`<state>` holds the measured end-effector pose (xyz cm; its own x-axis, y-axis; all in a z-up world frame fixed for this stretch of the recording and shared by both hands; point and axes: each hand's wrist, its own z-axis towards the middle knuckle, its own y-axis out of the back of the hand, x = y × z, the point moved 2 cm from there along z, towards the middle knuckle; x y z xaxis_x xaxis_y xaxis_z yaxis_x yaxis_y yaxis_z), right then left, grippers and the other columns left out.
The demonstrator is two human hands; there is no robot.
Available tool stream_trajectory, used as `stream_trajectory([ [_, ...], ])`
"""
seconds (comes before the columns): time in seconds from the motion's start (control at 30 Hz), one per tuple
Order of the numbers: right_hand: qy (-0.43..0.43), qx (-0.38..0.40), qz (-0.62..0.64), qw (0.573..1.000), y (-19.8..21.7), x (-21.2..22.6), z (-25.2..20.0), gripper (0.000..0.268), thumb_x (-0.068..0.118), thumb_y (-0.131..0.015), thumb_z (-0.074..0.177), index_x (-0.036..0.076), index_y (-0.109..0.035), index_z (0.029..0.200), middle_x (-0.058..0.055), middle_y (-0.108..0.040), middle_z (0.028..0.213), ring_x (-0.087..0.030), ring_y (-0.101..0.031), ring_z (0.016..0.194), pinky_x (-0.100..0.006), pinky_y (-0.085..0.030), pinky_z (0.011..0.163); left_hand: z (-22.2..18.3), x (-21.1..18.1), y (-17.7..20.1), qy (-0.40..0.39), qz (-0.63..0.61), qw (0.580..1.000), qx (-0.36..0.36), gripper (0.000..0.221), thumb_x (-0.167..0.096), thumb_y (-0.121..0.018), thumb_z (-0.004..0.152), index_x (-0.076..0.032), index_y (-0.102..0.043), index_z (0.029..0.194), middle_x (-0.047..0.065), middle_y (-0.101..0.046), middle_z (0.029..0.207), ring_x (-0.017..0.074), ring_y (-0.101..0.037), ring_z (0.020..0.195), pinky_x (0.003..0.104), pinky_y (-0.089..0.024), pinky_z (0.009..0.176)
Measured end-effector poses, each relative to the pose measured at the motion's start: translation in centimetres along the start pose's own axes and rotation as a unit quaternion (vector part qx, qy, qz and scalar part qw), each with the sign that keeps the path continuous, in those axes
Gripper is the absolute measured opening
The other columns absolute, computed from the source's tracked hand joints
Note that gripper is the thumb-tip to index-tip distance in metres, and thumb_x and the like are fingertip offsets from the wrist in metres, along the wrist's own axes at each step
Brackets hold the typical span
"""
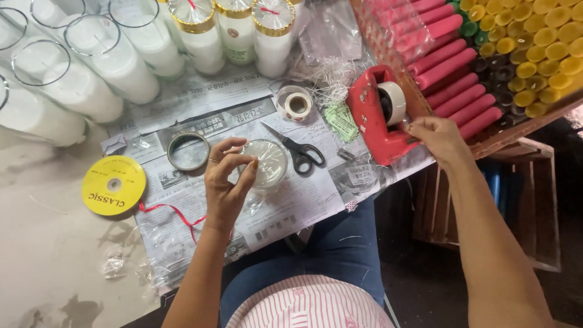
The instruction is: Decorating candle jars by attaching gold rings and tying red ribbons around them.
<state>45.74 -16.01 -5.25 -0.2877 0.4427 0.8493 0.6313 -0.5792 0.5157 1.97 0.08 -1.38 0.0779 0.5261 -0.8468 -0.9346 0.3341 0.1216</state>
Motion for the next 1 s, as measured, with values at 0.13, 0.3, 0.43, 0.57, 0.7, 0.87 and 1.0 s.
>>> stream_trajectory([
  [0.13,0.102,-0.058,0.044,0.992,0.7,3.3,-3.8,0.013,0.008,-0.074,0.087,0.007,-0.076,0.1,-0.01,-0.069,0.109,-0.016,-0.064,0.098,-0.03,-0.054,0.085,-0.1,-0.2,-0.1,0.005,0.012,1.0,-0.005,0.009,-0.018,-0.074,0.096,-0.009,-0.073,0.096,0.018,-0.064,0.122,0.0306,-0.066,0.111,0.046,-0.05,0.104],
  [0.3,-0.05,-0.038,0.217,0.974,1.3,-5.9,-4.5,0.006,0.008,-0.072,0.092,0.009,-0.073,0.097,-0.007,-0.071,0.092,-0.012,-0.068,0.077,-0.034,-0.064,0.082,0.1,-0.4,0.0,0.009,0.04,0.999,0.008,0.011,-0.018,-0.072,0.097,-0.007,-0.072,0.097,0.019,-0.063,0.124,0.0287,-0.066,0.111,0.046,-0.05,0.105],
  [0.43,-0.095,0.013,0.321,0.942,-0.7,-8.8,-4.9,0.007,0.014,-0.073,0.097,0.008,-0.071,0.099,-0.001,-0.072,0.093,-0.014,-0.071,0.09,-0.042,-0.064,0.087,0.0,-0.6,-0.2,0.018,0.04,0.999,0.012,0.011,-0.018,-0.072,0.097,-0.007,-0.072,0.098,0.019,-0.063,0.125,0.0287,-0.066,0.112,0.045,-0.049,0.106],
  [0.57,-0.19,0.092,0.417,0.884,-4.3,-10.4,-6.3,0.004,0.02,-0.072,0.096,0.017,-0.072,0.093,-0.002,-0.075,0.092,-0.021,-0.075,0.091,-0.036,-0.061,0.076,0.0,-0.9,-0.4,0.017,0.037,0.999,-0.007,0.011,-0.018,-0.072,0.097,-0.008,-0.072,0.098,0.018,-0.064,0.125,0.028,-0.065,0.112,0.045,-0.048,0.107],
  [0.7,-0.09,0.125,0.361,0.92,-5.8,-7.4,-8.9,0.006,0.009,-0.068,0.099,0.003,-0.069,0.099,-0.009,-0.073,0.098,-0.019,-0.072,0.096,-0.031,-0.059,0.074,-0.2,-1.1,-0.4,0.026,0.034,0.999,-0.021,0.009,-0.018,-0.073,0.096,-0.009,-0.073,0.096,0.017,-0.064,0.124,0.0292,-0.065,0.113,0.045,-0.049,0.105],
  [0.87,0.14,0.192,0.339,0.91,-10.7,8.1,-14.2,0.011,0.001,-0.065,0.093,-0.008,-0.068,0.099,-0.027,-0.06,0.13,-0.032,-0.06,0.126,-0.044,-0.053,0.101,-1.0,-1.1,-0.8,0.049,-0.011,0.994,-0.094,0.012,-0.019,-0.077,0.093,-0.011,-0.073,0.101,0.014,-0.064,0.124,0.0258,-0.067,0.113,0.041,-0.053,0.102],
  [1.0,0.248,0.236,0.351,0.872,-15.8,15.5,-16.1,0.014,0.005,-0.067,0.094,-0.003,-0.072,0.105,-0.023,-0.053,0.144,-0.026,-0.05,0.14,-0.035,-0.041,0.115,-2.0,-0.7,0.1,0.076,-0.1,0.979,-0.16,0.022,-0.028,-0.062,0.104,-0.008,-0.069,0.113,0.013,-0.061,0.125,0.0215,-0.065,0.119,0.039,-0.053,0.104],
])
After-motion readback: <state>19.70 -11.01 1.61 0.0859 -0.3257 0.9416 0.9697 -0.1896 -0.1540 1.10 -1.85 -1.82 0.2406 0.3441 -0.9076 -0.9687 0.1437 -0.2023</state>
